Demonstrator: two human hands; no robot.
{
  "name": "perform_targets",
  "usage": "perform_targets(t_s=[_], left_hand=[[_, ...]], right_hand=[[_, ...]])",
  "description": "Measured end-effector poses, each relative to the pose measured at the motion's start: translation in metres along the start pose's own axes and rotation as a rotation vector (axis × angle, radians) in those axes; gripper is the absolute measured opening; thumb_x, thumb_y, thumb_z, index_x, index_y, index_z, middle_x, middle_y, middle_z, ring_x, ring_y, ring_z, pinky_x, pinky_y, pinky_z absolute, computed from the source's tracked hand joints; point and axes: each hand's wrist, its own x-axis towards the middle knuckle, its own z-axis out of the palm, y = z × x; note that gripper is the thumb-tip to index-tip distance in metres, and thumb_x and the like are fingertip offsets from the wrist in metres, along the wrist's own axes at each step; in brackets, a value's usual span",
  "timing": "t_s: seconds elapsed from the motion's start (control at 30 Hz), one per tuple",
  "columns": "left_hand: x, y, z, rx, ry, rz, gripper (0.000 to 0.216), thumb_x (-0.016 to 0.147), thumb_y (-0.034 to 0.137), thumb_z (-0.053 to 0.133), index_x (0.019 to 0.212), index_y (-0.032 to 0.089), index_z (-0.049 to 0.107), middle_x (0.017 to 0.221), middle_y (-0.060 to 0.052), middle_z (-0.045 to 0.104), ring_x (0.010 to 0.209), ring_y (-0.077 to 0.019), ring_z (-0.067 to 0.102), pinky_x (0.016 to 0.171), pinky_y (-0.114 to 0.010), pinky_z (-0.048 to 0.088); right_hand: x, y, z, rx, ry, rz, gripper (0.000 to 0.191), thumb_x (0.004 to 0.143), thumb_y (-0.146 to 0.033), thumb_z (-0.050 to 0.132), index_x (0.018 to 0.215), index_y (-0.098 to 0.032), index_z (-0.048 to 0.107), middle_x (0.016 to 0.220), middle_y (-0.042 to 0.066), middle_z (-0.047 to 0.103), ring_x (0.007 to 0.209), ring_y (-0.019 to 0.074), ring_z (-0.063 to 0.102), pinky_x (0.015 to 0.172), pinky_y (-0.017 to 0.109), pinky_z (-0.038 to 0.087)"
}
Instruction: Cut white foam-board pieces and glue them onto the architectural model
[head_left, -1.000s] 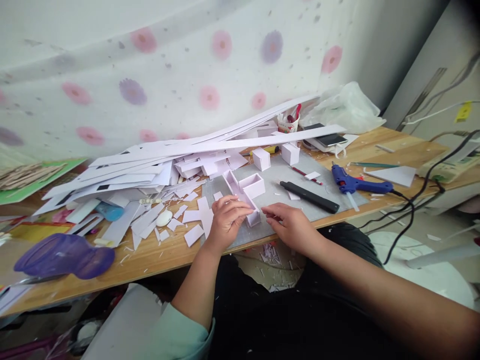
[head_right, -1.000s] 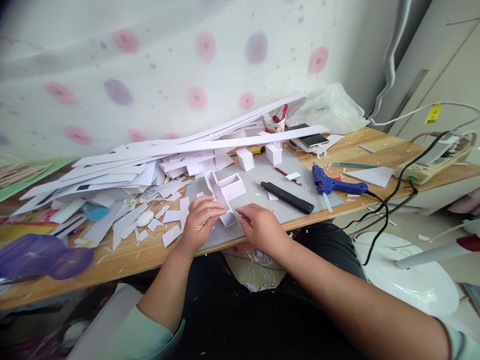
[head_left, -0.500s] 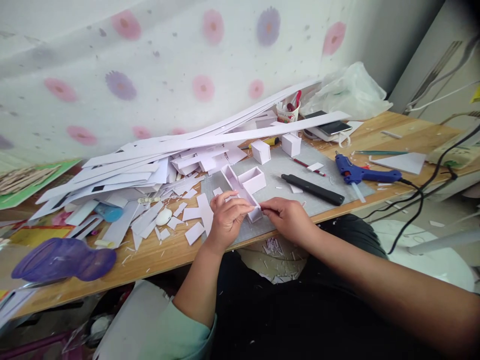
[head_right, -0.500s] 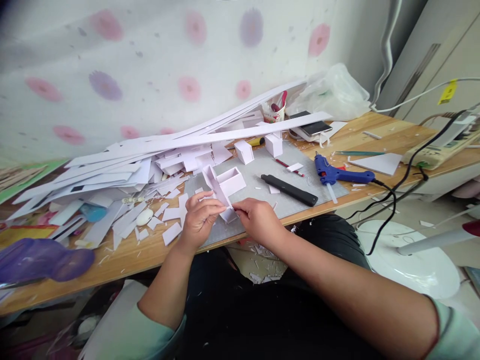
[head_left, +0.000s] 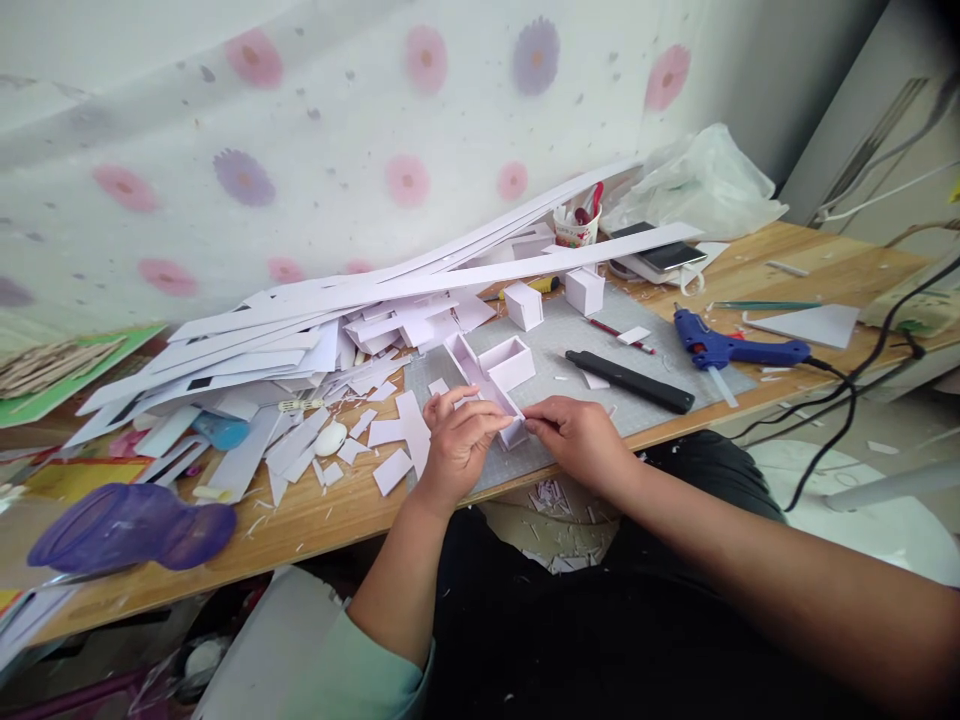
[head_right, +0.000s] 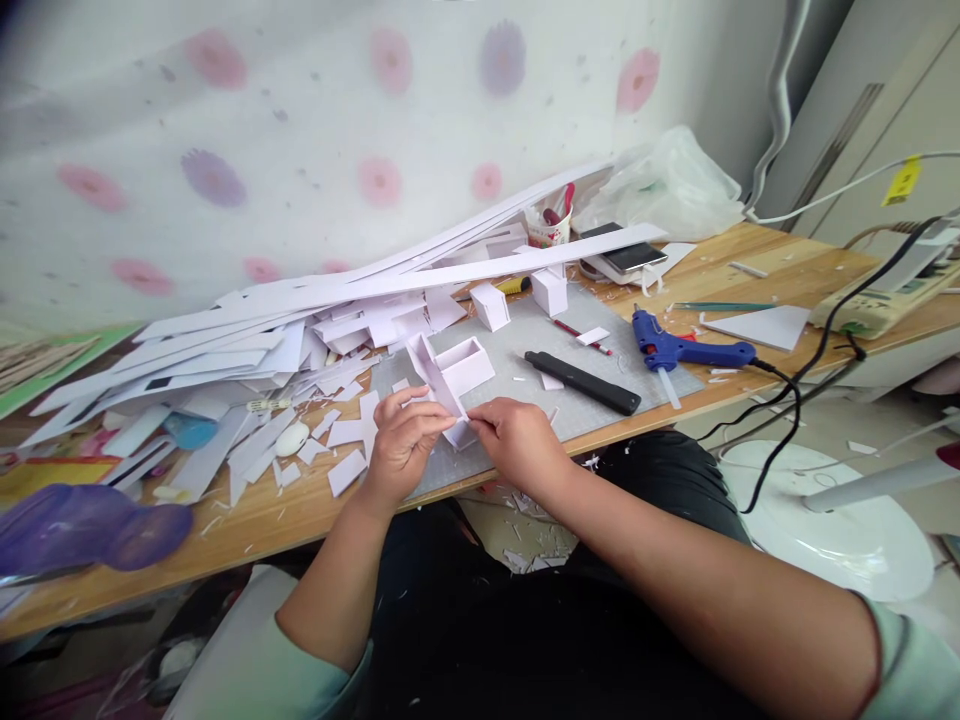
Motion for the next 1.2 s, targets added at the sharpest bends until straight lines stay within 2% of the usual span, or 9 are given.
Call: perform_targets(t_s=[0.43, 0.57, 0.67, 0.77, 0.87, 0.97, 1.07, 1.2], left_hand=[[0.001, 0.002, -0.001, 0.029, -0.008, 0.002, 0.020, 0.094, 0.025, 0.051, 0.091, 0.029, 0.071, 0.094, -0.001, 0.074, 0.115, -0.0229, 0.052, 0.102, -0.047, 0.026], [0.001, 0.004, -0.004, 0.036, -0.054, -0.022, 0.020, 0.094, 0.023, 0.050, 0.094, 0.030, 0.069, 0.098, -0.001, 0.073, 0.117, -0.0231, 0.051, 0.105, -0.049, 0.022], [0.006, 0.008, -0.011, 0.076, -0.167, -0.084, 0.021, 0.091, 0.015, 0.050, 0.101, 0.029, 0.063, 0.102, -0.001, 0.071, 0.121, -0.0243, 0.049, 0.107, -0.053, 0.015], [0.019, 0.013, -0.020, 0.128, -0.336, -0.109, 0.028, 0.081, 0.008, 0.053, 0.101, 0.026, 0.056, 0.109, -0.003, 0.067, 0.118, -0.0255, 0.051, 0.108, -0.055, 0.013], [0.037, 0.018, -0.028, 0.179, -0.518, -0.047, 0.025, 0.076, 0.006, 0.053, 0.093, 0.024, 0.053, 0.104, -0.004, 0.065, 0.109, -0.0251, 0.055, 0.106, -0.054, 0.018], [0.052, 0.021, -0.032, 0.209, -0.675, -0.012, 0.019, 0.077, 0.007, 0.050, 0.087, 0.022, 0.048, 0.095, -0.002, 0.064, 0.096, -0.0229, 0.058, 0.099, -0.049, 0.027], [0.060, 0.020, -0.032, 0.204, -0.747, -0.001, 0.018, 0.076, 0.008, 0.048, 0.086, 0.022, 0.044, 0.088, 0.000, 0.062, 0.086, -0.0202, 0.058, 0.093, -0.045, 0.030], [0.064, 0.019, -0.032, 0.191, -0.774, -0.010, 0.021, 0.074, 0.007, 0.050, 0.085, 0.023, 0.041, 0.086, 0.001, 0.062, 0.083, -0.0198, 0.057, 0.091, -0.042, 0.032]], right_hand=[[0.000, -0.004, 0.000, -0.025, 0.009, 0.021, 0.020, 0.083, -0.012, 0.058, 0.090, -0.020, 0.075, 0.089, 0.006, 0.076, 0.081, 0.0226, 0.070, 0.074, 0.033, 0.053], [-0.013, -0.008, -0.006, 0.036, 0.138, -0.084, 0.021, 0.084, -0.011, 0.054, 0.096, -0.018, 0.070, 0.089, 0.007, 0.073, 0.081, 0.0201, 0.068, 0.074, 0.032, 0.053], [-0.034, -0.009, -0.007, 0.053, 0.150, -0.240, 0.025, 0.086, -0.009, 0.049, 0.102, -0.019, 0.066, 0.091, 0.008, 0.070, 0.084, 0.0187, 0.066, 0.076, 0.031, 0.053], [-0.054, -0.009, -0.003, -0.003, 0.022, -0.338, 0.026, 0.087, -0.009, 0.047, 0.102, -0.019, 0.066, 0.089, 0.009, 0.069, 0.080, 0.0186, 0.065, 0.071, 0.029, 0.054], [-0.066, -0.008, 0.001, -0.026, -0.100, -0.383, 0.024, 0.086, -0.009, 0.051, 0.101, -0.019, 0.067, 0.089, 0.008, 0.070, 0.080, 0.0181, 0.065, 0.070, 0.027, 0.053], [-0.068, -0.007, 0.001, -0.034, -0.127, -0.395, 0.023, 0.085, -0.010, 0.054, 0.101, -0.020, 0.067, 0.093, 0.008, 0.070, 0.084, 0.0186, 0.066, 0.073, 0.027, 0.053], [-0.066, -0.006, 0.000, -0.088, -0.085, -0.383, 0.025, 0.085, -0.010, 0.054, 0.104, -0.018, 0.067, 0.095, 0.010, 0.070, 0.084, 0.0200, 0.065, 0.073, 0.030, 0.054], [-0.061, -0.004, 0.002, -0.205, -0.045, -0.400, 0.029, 0.084, -0.011, 0.054, 0.111, -0.012, 0.066, 0.105, 0.015, 0.068, 0.089, 0.0238, 0.063, 0.078, 0.037, 0.055]])
